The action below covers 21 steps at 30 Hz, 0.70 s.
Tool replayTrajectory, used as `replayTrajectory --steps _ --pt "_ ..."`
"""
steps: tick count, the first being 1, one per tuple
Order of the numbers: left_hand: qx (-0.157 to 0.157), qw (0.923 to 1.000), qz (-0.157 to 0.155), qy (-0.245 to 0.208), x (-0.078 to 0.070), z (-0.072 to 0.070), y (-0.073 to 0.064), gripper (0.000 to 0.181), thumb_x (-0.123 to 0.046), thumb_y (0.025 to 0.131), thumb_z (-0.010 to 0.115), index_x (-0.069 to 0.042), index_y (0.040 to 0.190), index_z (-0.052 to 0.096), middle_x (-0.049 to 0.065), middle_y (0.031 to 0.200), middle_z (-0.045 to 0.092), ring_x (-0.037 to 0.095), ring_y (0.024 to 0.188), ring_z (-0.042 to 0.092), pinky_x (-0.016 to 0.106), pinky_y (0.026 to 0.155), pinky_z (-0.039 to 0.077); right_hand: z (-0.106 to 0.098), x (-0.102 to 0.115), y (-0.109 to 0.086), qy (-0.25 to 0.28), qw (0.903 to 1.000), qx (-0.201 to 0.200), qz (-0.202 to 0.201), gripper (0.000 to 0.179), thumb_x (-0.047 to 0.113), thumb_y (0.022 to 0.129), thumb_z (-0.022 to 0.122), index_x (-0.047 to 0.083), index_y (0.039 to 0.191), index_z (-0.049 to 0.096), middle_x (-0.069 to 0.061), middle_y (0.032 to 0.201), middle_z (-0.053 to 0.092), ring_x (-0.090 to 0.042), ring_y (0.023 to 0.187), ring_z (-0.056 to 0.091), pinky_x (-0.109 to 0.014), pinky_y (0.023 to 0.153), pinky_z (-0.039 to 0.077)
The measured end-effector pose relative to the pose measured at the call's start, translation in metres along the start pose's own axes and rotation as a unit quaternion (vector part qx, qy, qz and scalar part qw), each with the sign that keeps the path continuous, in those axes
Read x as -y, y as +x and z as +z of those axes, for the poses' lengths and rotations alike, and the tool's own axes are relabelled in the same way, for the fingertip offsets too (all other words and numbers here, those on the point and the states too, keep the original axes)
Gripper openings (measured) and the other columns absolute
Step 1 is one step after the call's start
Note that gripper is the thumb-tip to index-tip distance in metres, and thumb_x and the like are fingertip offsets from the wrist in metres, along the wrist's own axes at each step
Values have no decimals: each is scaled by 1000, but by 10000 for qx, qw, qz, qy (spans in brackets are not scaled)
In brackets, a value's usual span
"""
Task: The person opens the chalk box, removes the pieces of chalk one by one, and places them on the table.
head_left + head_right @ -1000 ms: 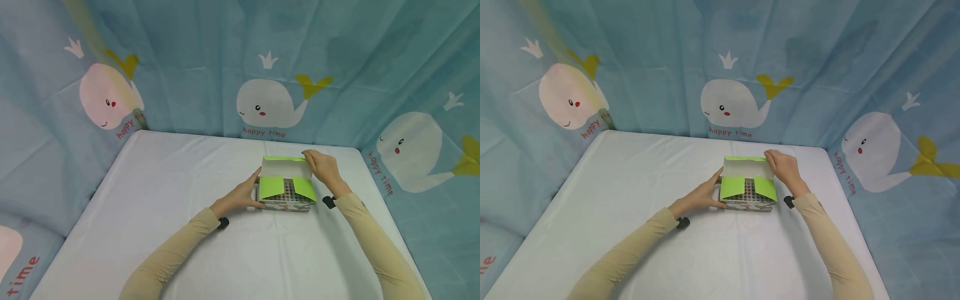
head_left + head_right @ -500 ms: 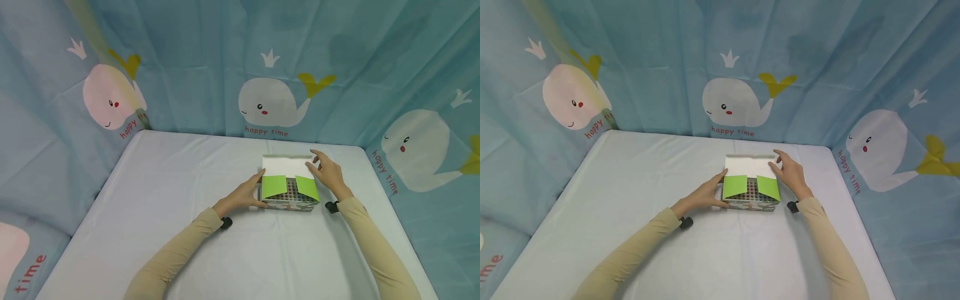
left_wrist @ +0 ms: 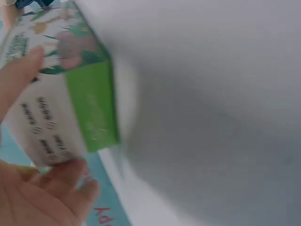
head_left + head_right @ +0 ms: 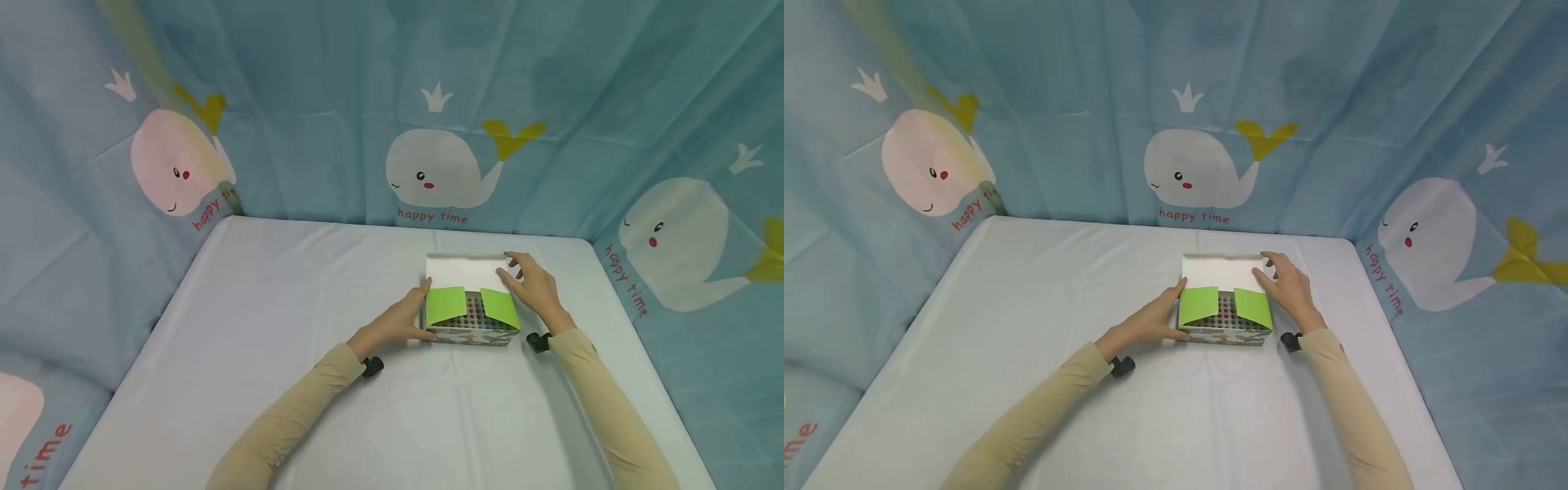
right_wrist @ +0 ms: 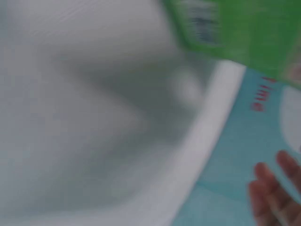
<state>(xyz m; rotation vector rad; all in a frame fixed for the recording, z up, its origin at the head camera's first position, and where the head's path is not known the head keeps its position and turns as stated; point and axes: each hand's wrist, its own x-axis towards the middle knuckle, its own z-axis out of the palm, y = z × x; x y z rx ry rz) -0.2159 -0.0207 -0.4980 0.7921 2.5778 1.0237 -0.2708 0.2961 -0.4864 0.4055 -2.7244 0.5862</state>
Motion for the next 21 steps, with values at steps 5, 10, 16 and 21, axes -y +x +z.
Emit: replayTrajectory --steps 5,10,16,21 --pt "-606 9956 -73 706 -17 0 -6 117 -57 68 74 -18 150 1 12 155 6 30 143 9 62 110 11 -19 20 -12 256 9985 214 436 64 50 89 54 18 141 37 -9 124 51 -28 97 57 -44 64 50" --pt "-1564 9804 127 1190 -35 3 -5 100 -60 72 68 -19 149 18 13 152 17 34 138 21 58 108 23 -35 47 -33 384 9954 470 735 66 54 86 56 19 140 39 -12 134 44 -33 106 55 -50 75 51" --pt "-1930 9673 242 1629 -43 14 1 81 -55 79 65 -19 144 32 10 131 40 27 113 45 39 82 49 -37 73 -54 173 9964 758 330 69 51 80 66 14 135 45 -16 137 42 -38 114 48 -57 76 49" --pt "-2150 9642 283 1523 -45 19 4 73 -48 80 67 -17 140 39 9 122 44 25 107 47 30 67 52 -33 84 -64 -111 9943 1040 205 74 48 75 72 15 136 44 -18 137 42 -41 118 44 -60 76 48"
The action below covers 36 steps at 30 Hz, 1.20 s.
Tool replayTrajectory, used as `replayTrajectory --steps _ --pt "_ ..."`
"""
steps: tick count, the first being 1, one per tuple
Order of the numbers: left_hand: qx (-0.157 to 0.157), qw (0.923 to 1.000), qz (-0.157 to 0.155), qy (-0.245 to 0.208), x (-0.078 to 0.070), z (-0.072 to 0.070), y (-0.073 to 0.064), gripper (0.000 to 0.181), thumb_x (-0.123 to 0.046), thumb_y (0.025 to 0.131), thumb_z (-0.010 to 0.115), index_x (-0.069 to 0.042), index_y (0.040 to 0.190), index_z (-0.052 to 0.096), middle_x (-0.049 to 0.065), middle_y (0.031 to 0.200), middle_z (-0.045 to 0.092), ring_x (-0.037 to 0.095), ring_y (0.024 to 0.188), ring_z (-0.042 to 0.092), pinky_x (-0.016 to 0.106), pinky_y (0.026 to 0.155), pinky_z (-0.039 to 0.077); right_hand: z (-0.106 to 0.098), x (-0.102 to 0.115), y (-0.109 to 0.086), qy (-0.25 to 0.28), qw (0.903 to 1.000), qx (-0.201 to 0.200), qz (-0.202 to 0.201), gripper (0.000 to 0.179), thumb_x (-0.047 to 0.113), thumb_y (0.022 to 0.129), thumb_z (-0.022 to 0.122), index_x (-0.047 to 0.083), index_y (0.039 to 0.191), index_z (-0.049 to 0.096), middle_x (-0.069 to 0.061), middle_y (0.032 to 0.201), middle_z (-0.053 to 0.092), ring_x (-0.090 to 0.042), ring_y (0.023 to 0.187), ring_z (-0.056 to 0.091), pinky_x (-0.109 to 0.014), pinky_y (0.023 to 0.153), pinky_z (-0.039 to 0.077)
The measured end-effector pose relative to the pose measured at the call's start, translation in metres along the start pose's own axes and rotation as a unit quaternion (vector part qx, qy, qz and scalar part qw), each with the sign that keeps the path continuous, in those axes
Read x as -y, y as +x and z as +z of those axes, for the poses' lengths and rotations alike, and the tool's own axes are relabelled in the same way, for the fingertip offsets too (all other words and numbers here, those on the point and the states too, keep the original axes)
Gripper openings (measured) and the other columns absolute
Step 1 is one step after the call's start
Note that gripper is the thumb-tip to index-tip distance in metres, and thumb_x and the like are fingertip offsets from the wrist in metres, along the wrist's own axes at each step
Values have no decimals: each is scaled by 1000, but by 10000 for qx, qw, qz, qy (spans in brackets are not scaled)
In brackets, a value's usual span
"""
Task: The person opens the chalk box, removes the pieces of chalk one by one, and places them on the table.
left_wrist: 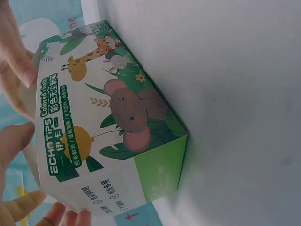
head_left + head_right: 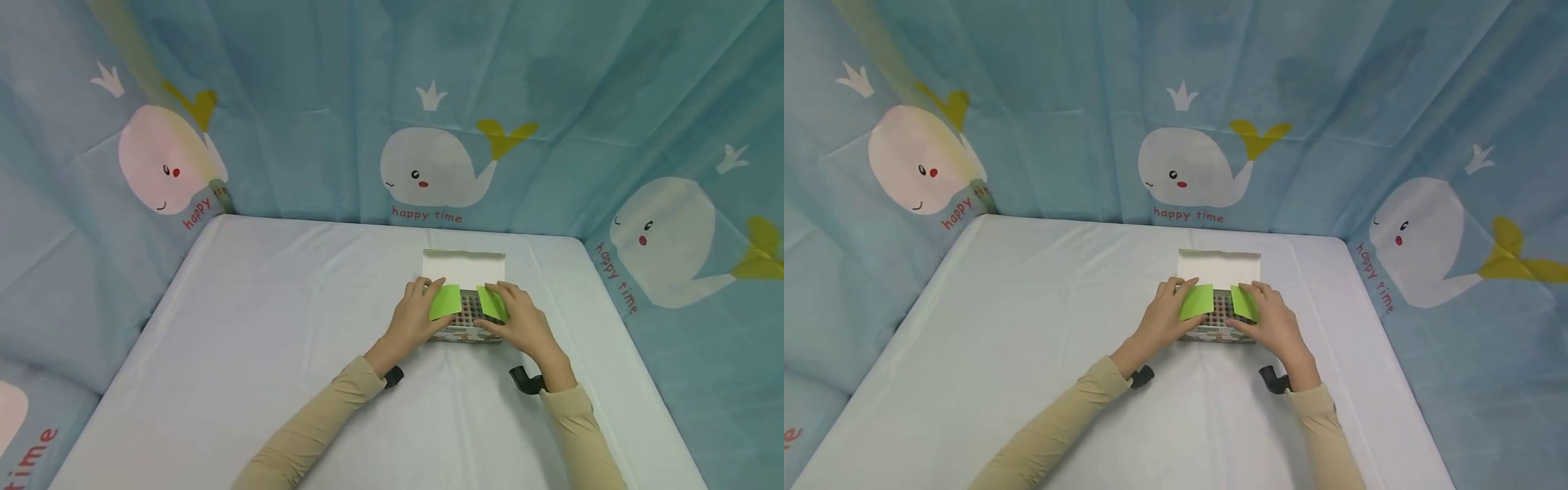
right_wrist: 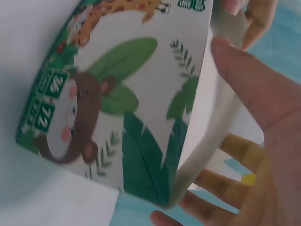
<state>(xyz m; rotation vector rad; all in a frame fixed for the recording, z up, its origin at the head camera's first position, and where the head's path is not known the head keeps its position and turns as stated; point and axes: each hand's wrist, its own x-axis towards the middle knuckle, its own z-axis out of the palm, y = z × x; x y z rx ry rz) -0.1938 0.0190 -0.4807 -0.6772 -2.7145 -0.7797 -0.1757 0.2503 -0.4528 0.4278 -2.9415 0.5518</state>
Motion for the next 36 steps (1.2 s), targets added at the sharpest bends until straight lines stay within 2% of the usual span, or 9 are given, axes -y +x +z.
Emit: replayTrajectory --steps 4,8,15,19,23,26,32,33,36 --pt "-75 9995 -164 -254 -1 -1 -2 69 -45 81 68 -16 138 42 8 120 46 22 103 48 28 66 52 4 2 -5 5 9999 -160 -2 67 40 79 71 13 135 46 -17 132 47 -38 109 51 -54 72 50" --pt "-118 9958 -415 -811 0 -3 -4 66 -40 82 69 -16 137 42 6 118 49 18 100 49 29 70 52 6 0 -9 571 9967 -562 105 56 26 84 69 10 133 47 -17 128 50 -35 102 55 -50 71 52" --pt "-244 9811 -483 -1858 7 -9 -10 62 -37 84 66 -13 136 41 2 110 53 16 96 54 27 75 51 7 -14 -14 1605 9785 -1286 125 45 18 88 64 6 130 49 -19 122 53 -40 107 56 -48 73 55" --pt "-177 9631 -716 -2590 14 -10 -14 63 -37 86 65 -15 139 37 1 113 52 17 98 55 31 79 53 4 -19 -16 1867 9694 -1555 351 41 22 91 60 6 128 51 -19 119 57 -37 100 60 -43 68 56" --pt "-189 9441 -939 -3155 21 -10 -19 63 -31 87 65 -15 140 34 2 111 52 19 98 58 30 81 53 3 -26 -18 2207 9590 -1616 746 41 24 94 55 2 129 48 -23 118 56 -39 97 62 -23 61 56" --pt "-241 9352 -1050 -3374 26 -10 -24 61 -28 88 63 -14 140 34 6 109 53 19 96 60 28 79 54 5 -32 -20 2476 9493 -1637 1036 44 24 96 51 1 132 44 -27 119 55 -40 96 62 -12 58 52" --pt "-191 9184 -1394 -3697 34 -12 -31 59 -28 91 60 -9 140 32 19 115 55 24 95 64 33 78 55 9 -41 -24 3214 9205 -1651 1487 47 23 96 50 1 137 38 -28 115 55 -4 78 62 -26 56 56" --pt "-156 9115 -1440 -3850 35 -12 -32 58 -27 91 59 -9 140 32 21 115 55 25 95 64 34 79 55 10 -42 -24 3371 9137 -1665 1543 48 23 96 50 1 137 38 -27 112 55 0 75 61 -28 55 56" --pt "-95 8805 -1437 -4516 33 -20 -34 55 -17 92 58 -3 138 32 25 115 55 34 95 64 44 80 54 11 -45 -25 3820 8917 -1712 1723 47 20 96 50 -1 136 37 -17 104 54 1 73 59 -27 55 56"
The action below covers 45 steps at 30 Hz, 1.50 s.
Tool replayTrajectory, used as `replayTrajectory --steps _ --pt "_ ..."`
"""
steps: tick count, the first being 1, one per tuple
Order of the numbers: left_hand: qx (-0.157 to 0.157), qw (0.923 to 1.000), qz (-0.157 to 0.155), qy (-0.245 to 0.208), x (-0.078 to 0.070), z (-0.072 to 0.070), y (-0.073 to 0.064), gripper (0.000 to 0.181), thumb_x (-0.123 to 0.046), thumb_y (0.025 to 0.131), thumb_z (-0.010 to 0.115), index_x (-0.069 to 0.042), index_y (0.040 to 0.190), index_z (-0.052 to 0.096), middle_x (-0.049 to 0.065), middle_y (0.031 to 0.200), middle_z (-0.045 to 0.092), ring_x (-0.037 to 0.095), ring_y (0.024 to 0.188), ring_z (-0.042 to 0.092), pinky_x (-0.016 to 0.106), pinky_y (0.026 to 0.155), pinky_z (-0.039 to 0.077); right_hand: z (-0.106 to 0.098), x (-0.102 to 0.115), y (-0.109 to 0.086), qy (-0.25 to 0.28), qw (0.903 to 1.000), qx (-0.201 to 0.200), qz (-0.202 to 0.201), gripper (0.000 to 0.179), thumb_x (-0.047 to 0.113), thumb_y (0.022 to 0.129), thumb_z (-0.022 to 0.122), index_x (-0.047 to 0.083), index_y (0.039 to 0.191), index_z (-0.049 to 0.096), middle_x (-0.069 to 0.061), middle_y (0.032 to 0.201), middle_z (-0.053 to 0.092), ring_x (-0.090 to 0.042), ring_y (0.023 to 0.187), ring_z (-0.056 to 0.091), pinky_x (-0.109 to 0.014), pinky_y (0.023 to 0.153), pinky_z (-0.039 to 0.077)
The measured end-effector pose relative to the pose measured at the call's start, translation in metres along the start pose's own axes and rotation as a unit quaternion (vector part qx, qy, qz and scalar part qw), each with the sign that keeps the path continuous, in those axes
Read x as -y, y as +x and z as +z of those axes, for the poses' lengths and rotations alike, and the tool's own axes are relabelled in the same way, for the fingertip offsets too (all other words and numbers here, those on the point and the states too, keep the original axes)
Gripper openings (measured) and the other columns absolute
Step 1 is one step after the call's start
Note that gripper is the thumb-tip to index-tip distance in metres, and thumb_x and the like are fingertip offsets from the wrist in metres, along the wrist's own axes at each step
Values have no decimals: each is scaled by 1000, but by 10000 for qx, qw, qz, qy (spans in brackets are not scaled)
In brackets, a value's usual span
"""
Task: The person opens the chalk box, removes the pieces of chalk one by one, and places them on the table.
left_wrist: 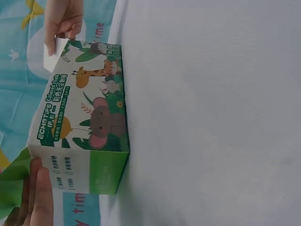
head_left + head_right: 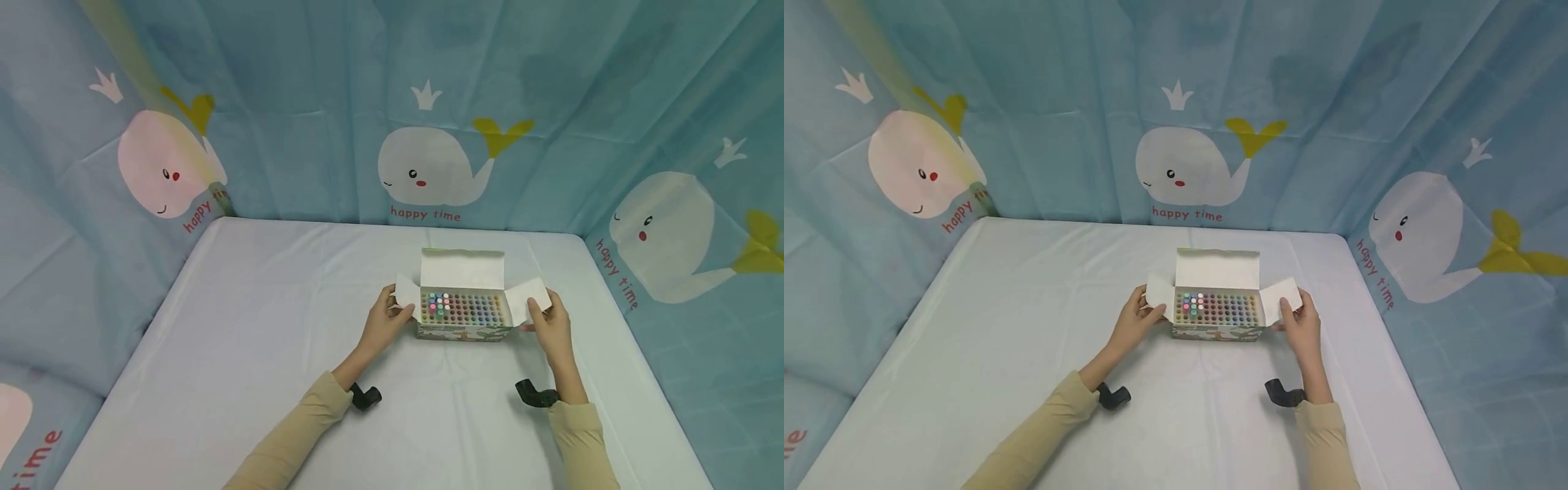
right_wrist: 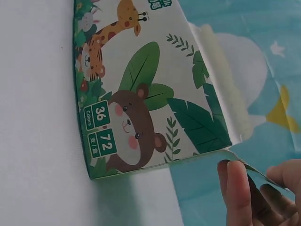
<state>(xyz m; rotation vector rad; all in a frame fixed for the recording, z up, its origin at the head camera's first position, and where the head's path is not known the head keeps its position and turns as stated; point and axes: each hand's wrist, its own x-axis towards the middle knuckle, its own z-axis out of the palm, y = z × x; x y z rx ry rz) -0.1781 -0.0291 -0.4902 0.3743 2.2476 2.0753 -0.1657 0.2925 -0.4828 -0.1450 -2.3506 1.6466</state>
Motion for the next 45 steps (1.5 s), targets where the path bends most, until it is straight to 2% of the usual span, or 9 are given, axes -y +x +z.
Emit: replayTrajectory --steps 4,7,15,21,26,31,35,40,45 --pt "161 9976 79 -665 -6 -3 -5 48 -3 92 54 9 133 32 31 114 52 43 93 62 51 81 52 -1 -7 0 273 9988 -40 405 47 20 96 50 0 136 37 1 95 55 -2 72 60 -25 56 56" --pt "158 9966 -33 -808 3 -3 -4 44 -3 93 52 10 130 33 31 111 54 38 91 64 42 80 54 -3 -13 1 366 9969 44 695 50 25 96 50 1 137 35 10 91 57 -1 72 61 -22 58 56" --pt "115 9860 -896 -1403 34 -2 -2 42 -12 94 53 2 130 35 28 112 58 21 90 67 31 81 55 -5 -31 -1 931 9810 565 1605 72 36 94 52 2 146 16 18 88 59 1 77 60 -18 62 52" --pt "161 9768 -1344 -1660 40 -1 -3 43 -14 94 54 0 131 35 25 112 60 16 90 66 34 86 53 -2 -41 -2 1334 9729 793 1717 74 34 94 52 3 147 11 17 84 63 0 75 61 -16 62 51" --pt "175 9798 -1271 -1530 39 -4 -4 47 -14 94 55 3 131 32 28 113 58 20 92 66 40 88 51 -4 -37 -1 1033 9779 814 1624 74 36 94 51 4 147 11 10 91 62 0 76 61 -18 65 53" --pt "-82 9965 -653 -511 36 -9 -1 65 -20 89 63 -1 138 26 19 121 55 24 102 60 35 88 50 -10 -22 1 -362 9941 289 978 69 36 94 51 8 147 17 -14 119 48 -9 88 56 -25 73 53" --pt "-374 9971 -190 643 29 -15 5 79 -24 84 69 -8 145 20 14 129 46 25 108 53 37 88 48 -13 -5 6 -1299 9904 -468 -111 57 24 93 56 5 141 33 -25 129 44 -33 107 50 -47 89 45" --pt "-612 9852 410 1548 10 -22 12 76 -24 83 70 -16 145 27 11 135 38 27 120 44 45 97 42 -6 18 15 -1985 9639 -889 -1537 39 11 86 64 2 123 55 -25 127 45 -45 118 40 -64 94 29" --pt "-725 9541 1277 2612 -9 -21 22 46 -22 85 68 -16 127 52 6 134 42 26 124 40 47 102 36 11 28 19 -2642 9364 -152 -2305 27 16 83 69 9 109 65 -20 132 45 -45 122 36 -68 95 23"
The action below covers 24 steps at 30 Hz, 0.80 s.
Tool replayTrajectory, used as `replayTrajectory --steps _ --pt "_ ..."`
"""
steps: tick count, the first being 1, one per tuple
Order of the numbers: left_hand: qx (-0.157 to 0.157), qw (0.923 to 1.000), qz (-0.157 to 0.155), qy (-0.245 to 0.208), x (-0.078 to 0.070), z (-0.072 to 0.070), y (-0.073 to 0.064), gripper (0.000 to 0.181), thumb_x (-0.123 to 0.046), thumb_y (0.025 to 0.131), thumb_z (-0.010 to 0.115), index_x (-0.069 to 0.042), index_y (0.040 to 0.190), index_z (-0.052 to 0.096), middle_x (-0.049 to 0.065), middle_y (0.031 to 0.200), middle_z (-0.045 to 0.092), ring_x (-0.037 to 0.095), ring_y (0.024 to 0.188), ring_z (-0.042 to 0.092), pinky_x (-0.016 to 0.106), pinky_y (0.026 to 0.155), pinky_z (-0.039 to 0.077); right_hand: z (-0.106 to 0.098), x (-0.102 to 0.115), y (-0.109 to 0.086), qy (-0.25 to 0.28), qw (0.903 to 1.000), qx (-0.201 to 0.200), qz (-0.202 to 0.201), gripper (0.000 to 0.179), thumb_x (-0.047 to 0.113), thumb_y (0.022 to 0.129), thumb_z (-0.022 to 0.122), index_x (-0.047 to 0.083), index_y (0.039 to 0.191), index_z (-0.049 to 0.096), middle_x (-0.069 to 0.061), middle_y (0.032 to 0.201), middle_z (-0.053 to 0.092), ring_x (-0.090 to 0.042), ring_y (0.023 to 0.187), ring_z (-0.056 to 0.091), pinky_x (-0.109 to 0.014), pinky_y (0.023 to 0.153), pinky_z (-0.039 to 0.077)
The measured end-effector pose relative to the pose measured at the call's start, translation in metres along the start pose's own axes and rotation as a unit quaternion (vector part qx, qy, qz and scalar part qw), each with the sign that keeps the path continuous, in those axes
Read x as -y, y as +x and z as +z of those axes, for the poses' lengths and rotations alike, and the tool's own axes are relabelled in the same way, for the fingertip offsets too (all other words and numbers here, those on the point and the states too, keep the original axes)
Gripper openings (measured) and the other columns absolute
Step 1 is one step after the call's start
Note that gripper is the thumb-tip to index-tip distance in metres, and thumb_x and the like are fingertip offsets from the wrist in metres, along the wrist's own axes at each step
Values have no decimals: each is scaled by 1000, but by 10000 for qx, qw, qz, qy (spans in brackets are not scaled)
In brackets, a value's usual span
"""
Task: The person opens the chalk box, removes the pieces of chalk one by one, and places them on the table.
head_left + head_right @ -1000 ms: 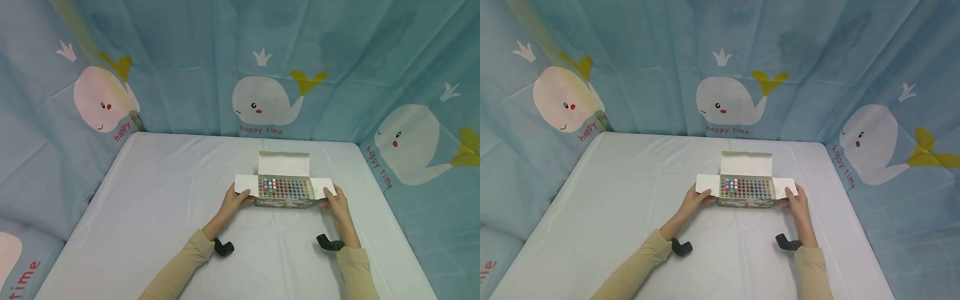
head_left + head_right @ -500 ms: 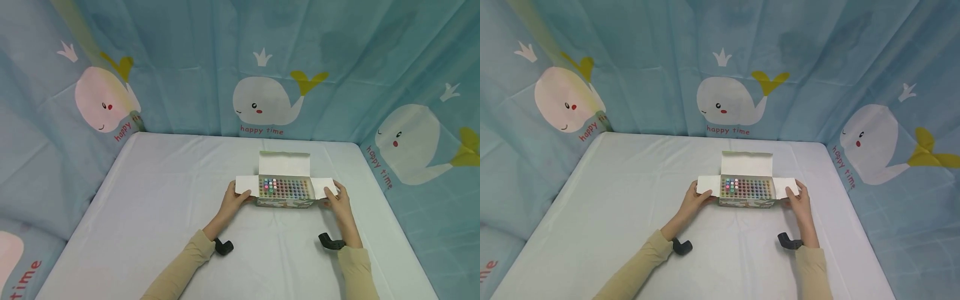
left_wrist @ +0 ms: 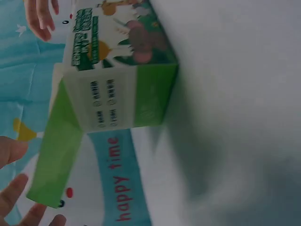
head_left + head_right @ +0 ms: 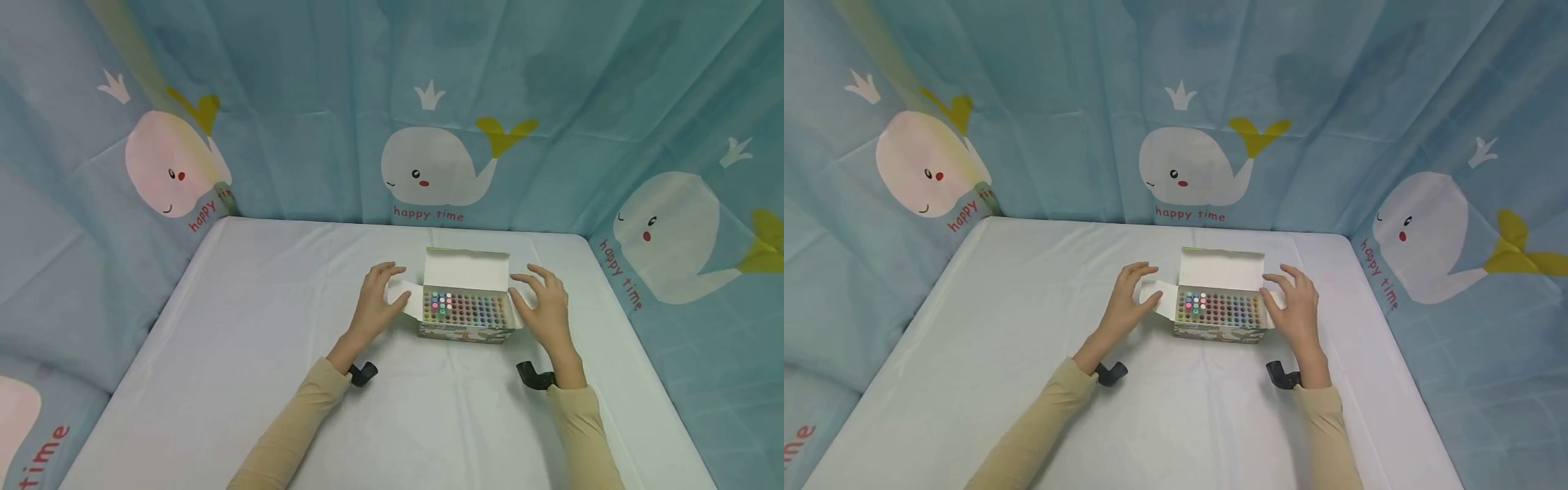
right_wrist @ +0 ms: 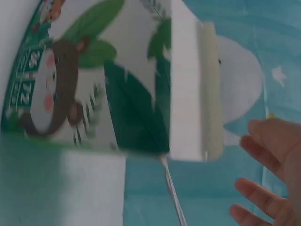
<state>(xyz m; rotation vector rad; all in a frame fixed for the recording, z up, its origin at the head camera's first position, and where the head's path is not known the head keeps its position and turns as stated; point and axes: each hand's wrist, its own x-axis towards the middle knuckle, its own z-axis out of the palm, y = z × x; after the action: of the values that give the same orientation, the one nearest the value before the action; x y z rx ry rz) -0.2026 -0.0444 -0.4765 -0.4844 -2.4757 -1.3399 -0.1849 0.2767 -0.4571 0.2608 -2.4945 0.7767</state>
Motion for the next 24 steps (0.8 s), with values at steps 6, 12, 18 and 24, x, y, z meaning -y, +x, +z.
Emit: replayTrajectory --steps 6,12,18,24 --pt "-36 9869 1265 1001 -20 6 17 26 -16 81 71 -15 106 64 8 122 53 27 118 46 47 99 38 27 5 -3 -167 9943 938 -470 26 26 80 73 14 103 68 -20 136 43 -47 130 28 -72 98 20" --pt "707 9766 1362 1509 -34 18 26 19 -18 83 70 -16 101 67 8 124 53 28 123 45 46 104 35 41 -2 -8 -63 9890 1306 -699 23 27 79 73 17 100 68 -22 142 37 -45 137 16 -72 101 14" --pt "1329 9643 1106 2007 -35 32 31 14 -25 87 65 -19 99 68 7 131 50 27 129 39 48 109 28 46 -9 -5 153 9871 1448 -666 21 25 80 72 19 100 68 -20 146 31 -40 140 13 -69 104 13" --pt "1595 9540 960 2352 -32 44 35 14 -31 88 63 -24 98 69 5 134 47 28 130 36 46 107 31 50 -11 -6 194 9874 1503 -462 22 23 81 71 16 101 68 -19 146 33 -42 138 18 -67 105 15"
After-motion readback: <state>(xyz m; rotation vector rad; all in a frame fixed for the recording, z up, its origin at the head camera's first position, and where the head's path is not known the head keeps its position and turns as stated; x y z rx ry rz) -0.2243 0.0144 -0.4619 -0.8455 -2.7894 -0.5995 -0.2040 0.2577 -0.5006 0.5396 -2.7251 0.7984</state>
